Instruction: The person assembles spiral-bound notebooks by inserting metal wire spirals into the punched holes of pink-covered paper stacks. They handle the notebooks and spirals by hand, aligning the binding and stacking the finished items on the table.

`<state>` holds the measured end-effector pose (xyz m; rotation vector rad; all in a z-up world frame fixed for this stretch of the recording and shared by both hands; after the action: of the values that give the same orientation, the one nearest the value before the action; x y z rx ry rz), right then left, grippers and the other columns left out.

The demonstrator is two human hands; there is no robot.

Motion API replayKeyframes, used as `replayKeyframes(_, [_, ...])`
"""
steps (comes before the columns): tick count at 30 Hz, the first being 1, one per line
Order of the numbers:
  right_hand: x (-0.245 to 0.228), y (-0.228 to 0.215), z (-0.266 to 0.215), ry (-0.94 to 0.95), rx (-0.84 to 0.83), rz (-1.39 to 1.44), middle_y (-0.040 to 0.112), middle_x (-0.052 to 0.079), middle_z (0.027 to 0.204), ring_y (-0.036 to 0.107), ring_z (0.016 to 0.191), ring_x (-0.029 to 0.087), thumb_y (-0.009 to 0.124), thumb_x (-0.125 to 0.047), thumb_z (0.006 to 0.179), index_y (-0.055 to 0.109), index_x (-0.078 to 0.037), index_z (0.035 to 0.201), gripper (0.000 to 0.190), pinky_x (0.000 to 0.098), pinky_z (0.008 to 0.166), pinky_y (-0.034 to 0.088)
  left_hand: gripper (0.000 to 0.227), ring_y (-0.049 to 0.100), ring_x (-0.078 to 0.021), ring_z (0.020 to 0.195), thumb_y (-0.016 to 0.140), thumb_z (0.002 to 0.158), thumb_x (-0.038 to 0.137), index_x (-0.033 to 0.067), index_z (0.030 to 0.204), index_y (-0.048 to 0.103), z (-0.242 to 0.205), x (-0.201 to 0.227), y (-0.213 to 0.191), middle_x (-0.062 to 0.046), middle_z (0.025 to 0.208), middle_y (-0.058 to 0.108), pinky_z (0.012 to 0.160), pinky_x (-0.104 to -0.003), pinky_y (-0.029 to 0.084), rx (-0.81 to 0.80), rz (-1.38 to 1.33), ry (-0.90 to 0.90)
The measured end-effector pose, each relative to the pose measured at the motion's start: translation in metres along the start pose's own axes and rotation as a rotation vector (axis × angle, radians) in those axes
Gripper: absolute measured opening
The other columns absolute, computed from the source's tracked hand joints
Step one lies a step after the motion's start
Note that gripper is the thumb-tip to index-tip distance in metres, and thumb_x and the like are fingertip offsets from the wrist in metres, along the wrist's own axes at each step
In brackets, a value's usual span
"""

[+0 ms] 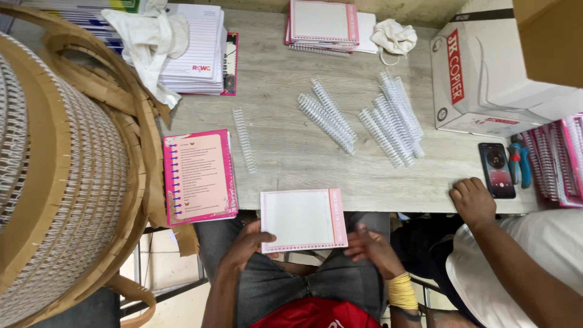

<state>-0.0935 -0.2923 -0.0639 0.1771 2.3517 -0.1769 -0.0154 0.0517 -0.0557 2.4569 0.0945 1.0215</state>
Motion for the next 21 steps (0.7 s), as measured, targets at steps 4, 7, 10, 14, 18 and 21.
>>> replayKeyframes(4, [-0.031,0.043,-0.003,-0.17,-0.072,0.216,0.086,0.019,0.089,0.083,0.075,0.029,0.056,-0.035,0.111,0.082,-0.001,0.113,0.043,0.037,0.065,0.065,0.03,0.081,-0.0386,0.067,0.074,0.084,0.002,-0.0055,0.113,0.072,0.003,0.008,0.011,-0.027,0.082,0.078,0.06,-0.049,0.068,-0.03,0.118,-0.007])
replayKeyframes(7, [-0.082,0.055,0.009,-0.391,-0.055,-0.108,0.087,0.019,0.096,0.08,0.085,0.025,0.06,-0.044,0.111,0.084,-0.008,0.126,0.046,0.039,0.069,0.066,0.061,0.079,-0.0431,0.102,0.073,0.09,0.037,0.0153,0.147,0.069,-0.012,0.056,0.042,-0.018,0.106,0.083,0.076,-0.054,0.064,0.183,0.9,0.174])
replayKeyframes(10, [-0.166,0.106,-0.075,-0.52,0.082,-0.626,0.08,0.025,0.119,0.08,0.096,0.036,0.051,-0.021,0.106,0.054,-0.017,0.162,0.056,0.0534,0.078,0.064,0.082,0.08,-0.0392,0.09,0.057,0.1,0.024,-0.0099,0.166,0.023,-0.036,0.094,0.128,-0.027,0.104,0.078,0.078,-0.054,0.063,0.321,1.464,0.17])
replayKeyframes(14, [-0.187,0.135,-0.073,-0.672,0.203,-1.082,0.075,0.032,0.123,0.079,0.093,0.051,0.049,-0.022,0.106,0.055,0.004,0.153,0.054,0.0653,0.074,0.064,0.085,0.075,-0.0294,0.073,0.076,0.089,0.035,-0.0129,0.154,0.048,-0.006,0.082,0.154,-0.019,0.094,0.074,0.057,-0.042,0.06,0.89,1.896,0.557])
replayKeyframes(18, [-0.178,0.111,-0.049,-0.706,0.192,-0.967,0.082,0.027,0.104,0.08,0.086,0.046,0.055,-0.015,0.102,0.063,0.003,0.148,0.049,0.0568,0.069,0.065,0.046,0.072,-0.0294,0.058,0.049,0.112,0.031,-0.0065,0.111,0.076,0.005,0.098,0.119,-0.013,0.07,0.069,0.05,-0.039,0.056,0.575,1.671,0.458])
replayKeyframes(21, [-0.162,0.068,-0.031,-0.653,0.061,-0.392,0.086,0.018,0.103,0.072,0.097,0.02,0.061,-0.018,0.1,0.075,-0.015,0.144,0.046,0.0466,0.081,0.062,0.051,0.077,-0.054,0.101,0.046,0.112,0.04,0.0107,0.15,0.065,-0.049,0.149,0.12,-0.031,0.101,0.08,0.081,-0.062,0.059,0.298,1.087,0.403])
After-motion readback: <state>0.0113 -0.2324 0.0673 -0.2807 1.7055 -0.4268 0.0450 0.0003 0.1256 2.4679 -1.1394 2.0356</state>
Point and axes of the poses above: each hand's wrist, its own z-axis towards the middle knuckle, its own y-axis out of the palm, x = y × z, the point moved 8 cm from there along z, towards the middle knuckle
